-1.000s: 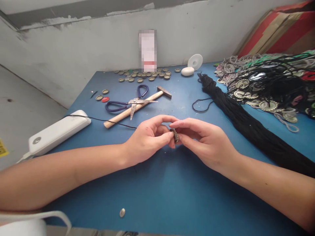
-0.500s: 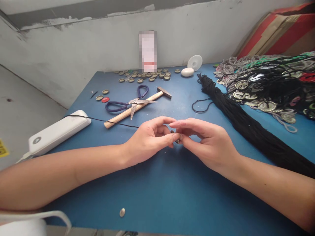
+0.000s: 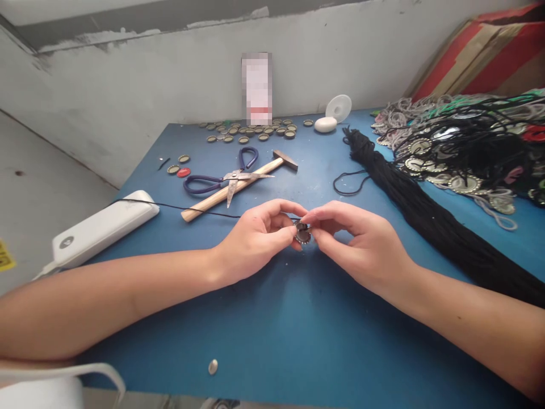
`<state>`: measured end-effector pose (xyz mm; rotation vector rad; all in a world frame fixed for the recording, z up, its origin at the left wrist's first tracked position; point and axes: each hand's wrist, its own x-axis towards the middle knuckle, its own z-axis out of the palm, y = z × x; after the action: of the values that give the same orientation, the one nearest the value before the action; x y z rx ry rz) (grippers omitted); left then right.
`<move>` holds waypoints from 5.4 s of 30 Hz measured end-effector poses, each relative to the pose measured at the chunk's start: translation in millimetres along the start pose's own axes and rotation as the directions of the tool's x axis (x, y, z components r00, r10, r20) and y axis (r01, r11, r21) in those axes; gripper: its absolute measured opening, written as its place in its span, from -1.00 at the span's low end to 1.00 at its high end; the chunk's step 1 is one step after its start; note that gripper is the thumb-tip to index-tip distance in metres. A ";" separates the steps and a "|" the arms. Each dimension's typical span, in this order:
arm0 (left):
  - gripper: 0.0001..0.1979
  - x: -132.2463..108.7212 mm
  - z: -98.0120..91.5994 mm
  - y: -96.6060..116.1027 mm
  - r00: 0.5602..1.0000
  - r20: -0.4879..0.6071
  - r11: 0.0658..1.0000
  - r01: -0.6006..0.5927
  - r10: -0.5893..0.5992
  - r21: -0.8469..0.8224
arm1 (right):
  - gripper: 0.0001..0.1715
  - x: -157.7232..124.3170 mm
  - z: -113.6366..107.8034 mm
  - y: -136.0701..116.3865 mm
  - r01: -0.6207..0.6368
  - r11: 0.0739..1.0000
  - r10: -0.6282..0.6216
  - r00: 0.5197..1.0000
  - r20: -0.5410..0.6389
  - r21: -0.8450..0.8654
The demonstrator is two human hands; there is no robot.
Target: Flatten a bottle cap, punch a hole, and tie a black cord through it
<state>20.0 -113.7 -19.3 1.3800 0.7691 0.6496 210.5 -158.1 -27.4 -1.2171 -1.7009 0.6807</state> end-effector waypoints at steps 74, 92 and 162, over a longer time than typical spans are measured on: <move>-0.66 -0.9 0.0 -2.2 0.994 0.055 0.996 -0.094 0.094 -0.007 | -0.79 0.6 -7.4 7.9 0.361 0.916 -0.365 0.931 0.010 -0.172; -0.64 -0.1 -0.1 -2.2 0.999 0.004 0.999 -0.046 0.046 -0.015 | -0.79 3.2 -14.0 7.7 0.233 0.921 -0.286 0.948 -0.138 -0.312; -0.76 2.7 -24.7 18.1 0.903 -0.047 0.813 -0.361 0.428 0.456 | -0.71 16.6 -21.2 8.1 -0.306 0.873 0.275 0.952 0.135 0.381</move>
<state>2.7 -94.9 -2.2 1.9576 0.7796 0.9544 231.4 -141.1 -19.0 -1.1695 -1.3562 1.2085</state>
